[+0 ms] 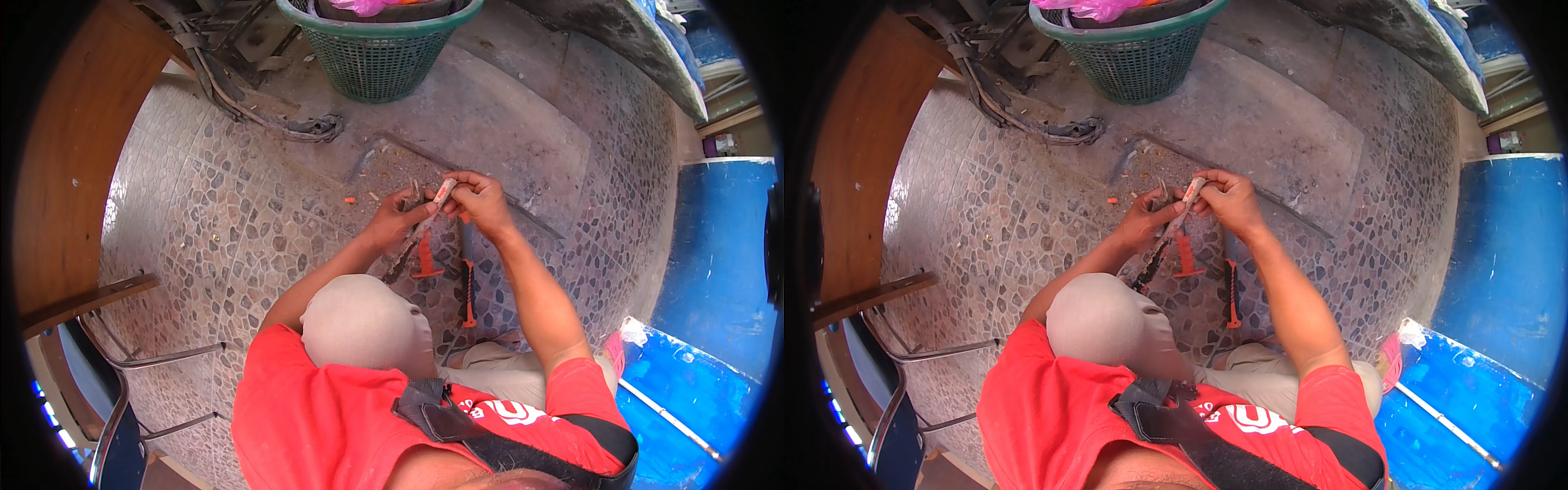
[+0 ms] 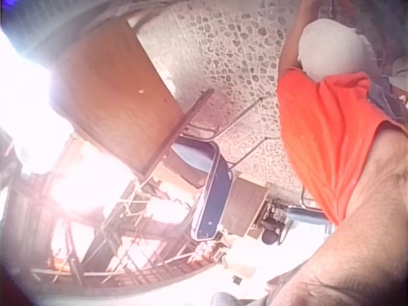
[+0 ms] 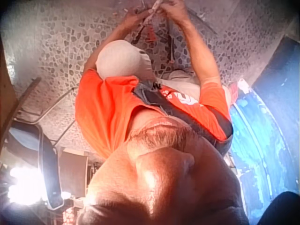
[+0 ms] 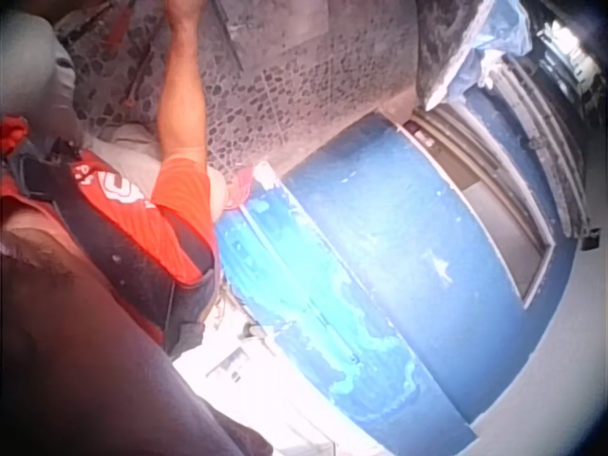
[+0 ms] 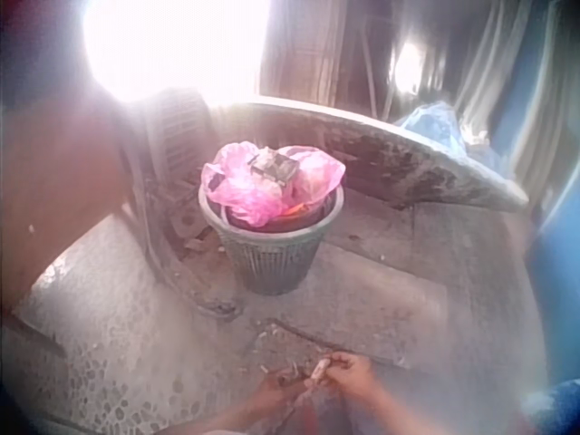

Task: The person uses a hammer and chisel to chip away at a pipe fitting on the floor. They then apply a red sealant from a tube to the fitting and use a hammer to tap it into place.

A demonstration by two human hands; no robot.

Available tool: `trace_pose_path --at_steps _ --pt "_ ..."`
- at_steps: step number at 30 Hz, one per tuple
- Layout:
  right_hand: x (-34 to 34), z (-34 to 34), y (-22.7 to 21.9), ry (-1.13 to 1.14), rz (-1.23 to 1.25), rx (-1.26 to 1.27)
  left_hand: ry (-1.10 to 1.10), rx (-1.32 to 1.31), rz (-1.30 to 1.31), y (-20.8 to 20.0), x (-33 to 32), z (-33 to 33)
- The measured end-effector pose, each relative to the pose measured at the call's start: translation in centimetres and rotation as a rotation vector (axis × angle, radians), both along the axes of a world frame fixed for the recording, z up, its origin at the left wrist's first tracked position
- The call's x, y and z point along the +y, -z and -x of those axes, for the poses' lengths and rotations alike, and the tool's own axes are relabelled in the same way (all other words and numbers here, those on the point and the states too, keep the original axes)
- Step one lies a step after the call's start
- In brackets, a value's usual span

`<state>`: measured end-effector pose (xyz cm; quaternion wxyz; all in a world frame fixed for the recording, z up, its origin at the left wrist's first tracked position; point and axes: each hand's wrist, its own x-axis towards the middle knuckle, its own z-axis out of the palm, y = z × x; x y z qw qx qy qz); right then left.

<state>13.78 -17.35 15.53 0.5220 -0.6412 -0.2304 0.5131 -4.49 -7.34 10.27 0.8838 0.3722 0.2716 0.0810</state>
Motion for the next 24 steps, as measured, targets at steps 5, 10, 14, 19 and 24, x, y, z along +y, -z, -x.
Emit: trace_pose_path --at_steps 5,10,14,19,24 --pt "0.2 0.4 -0.2 0.0 -0.015 -0.03 0.008 0.062 -0.044 -0.2 0.1 -0.3" --pt "0.2 0.5 0.5 0.006 -0.016 0.006 -0.011 -0.021 -0.09 0.8 -0.2 -0.2" --pt "0.3 0.6 -0.2 0.017 0.006 0.011 0.017 0.031 -0.015 0.5 0.0 -0.1" --pt "0.3 0.6 -0.4 0.028 0.007 0.034 0.002 0.024 0.015 0.6 0.0 -0.1" --pt "0.1 0.4 0.4 0.025 -0.014 0.067 -0.015 0.026 0.088 1.5 -0.2 -0.1"
